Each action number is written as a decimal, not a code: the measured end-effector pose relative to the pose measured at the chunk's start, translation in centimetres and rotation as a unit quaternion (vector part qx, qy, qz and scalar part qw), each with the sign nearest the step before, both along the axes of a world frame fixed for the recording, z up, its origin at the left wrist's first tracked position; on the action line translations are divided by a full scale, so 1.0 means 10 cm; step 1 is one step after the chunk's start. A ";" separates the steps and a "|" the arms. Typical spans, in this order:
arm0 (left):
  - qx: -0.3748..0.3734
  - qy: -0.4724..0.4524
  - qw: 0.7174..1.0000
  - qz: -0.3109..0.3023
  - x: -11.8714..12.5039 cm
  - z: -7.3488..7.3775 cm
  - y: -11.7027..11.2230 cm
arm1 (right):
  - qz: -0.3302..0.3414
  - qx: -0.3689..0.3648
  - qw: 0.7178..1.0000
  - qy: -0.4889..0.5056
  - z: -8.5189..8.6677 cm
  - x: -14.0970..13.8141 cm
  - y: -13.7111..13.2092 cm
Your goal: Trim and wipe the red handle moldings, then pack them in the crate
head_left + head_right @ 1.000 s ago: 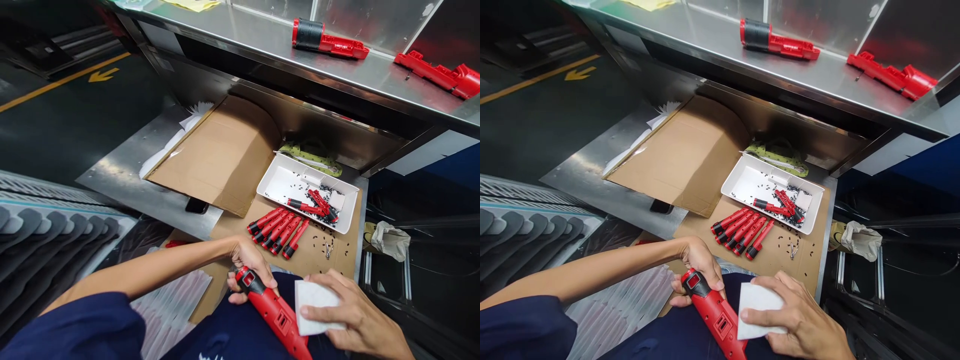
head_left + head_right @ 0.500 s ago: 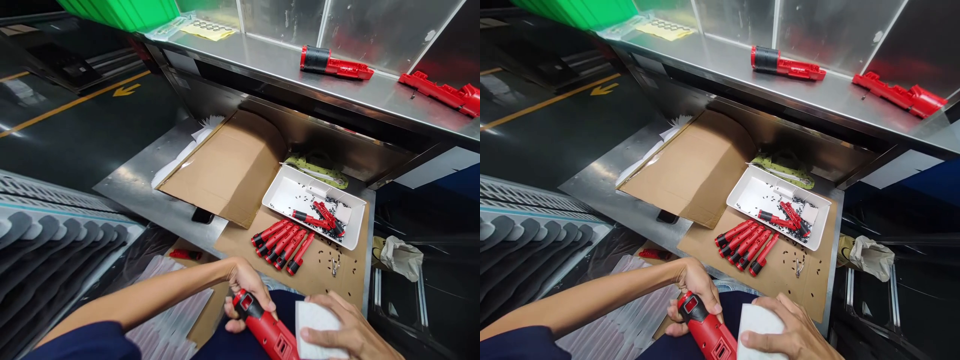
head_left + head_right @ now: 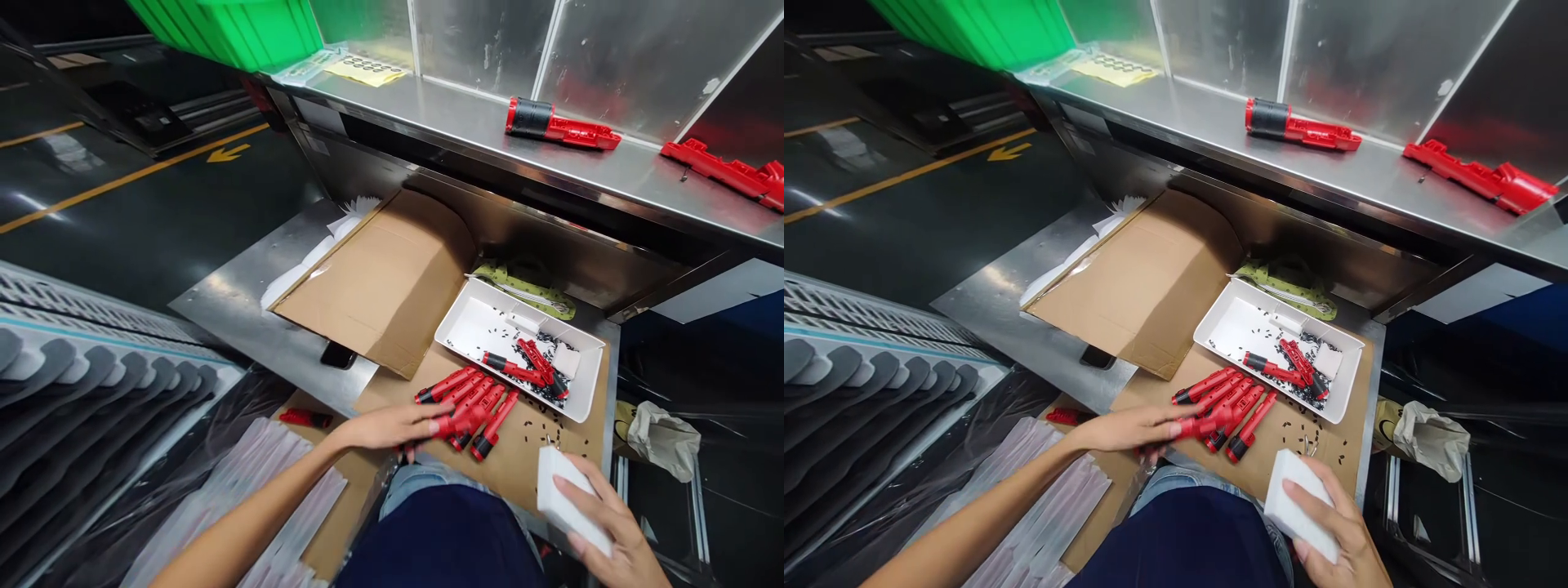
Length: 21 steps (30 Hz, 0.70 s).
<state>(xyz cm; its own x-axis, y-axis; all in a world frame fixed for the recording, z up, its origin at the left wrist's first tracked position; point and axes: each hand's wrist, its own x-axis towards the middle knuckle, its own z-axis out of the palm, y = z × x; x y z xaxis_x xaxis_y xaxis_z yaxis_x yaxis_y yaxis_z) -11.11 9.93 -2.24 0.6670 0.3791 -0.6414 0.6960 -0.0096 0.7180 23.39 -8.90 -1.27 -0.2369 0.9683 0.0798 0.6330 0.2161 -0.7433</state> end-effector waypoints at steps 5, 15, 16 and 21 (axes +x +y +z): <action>0.340 0.202 0.904 0.161 -0.02 -0.51 0.05 | -0.066 -0.001 0.996 0.054 -0.37 -0.07 -0.04; 0.480 0.192 0.834 0.195 0.23 -1.22 -0.28 | -0.108 -0.009 0.992 0.072 -0.43 -0.13 -0.06; 0.481 0.178 0.838 0.188 0.22 -1.25 -0.29 | -0.112 -0.001 0.991 0.073 -0.42 -0.15 -0.05; 0.480 0.133 0.849 0.176 0.20 -1.39 -0.22 | -0.068 0.007 0.996 0.061 -0.47 -0.15 0.00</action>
<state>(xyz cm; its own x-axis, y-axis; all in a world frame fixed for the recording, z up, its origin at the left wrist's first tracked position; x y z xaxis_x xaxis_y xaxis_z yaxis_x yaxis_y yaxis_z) -9.15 7.70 -16.17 0.2842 0.9582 -0.0340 0.9135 -0.2598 0.3132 21.92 -8.88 -5.99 -0.0918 0.9892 0.1140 0.5623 0.1460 -0.8139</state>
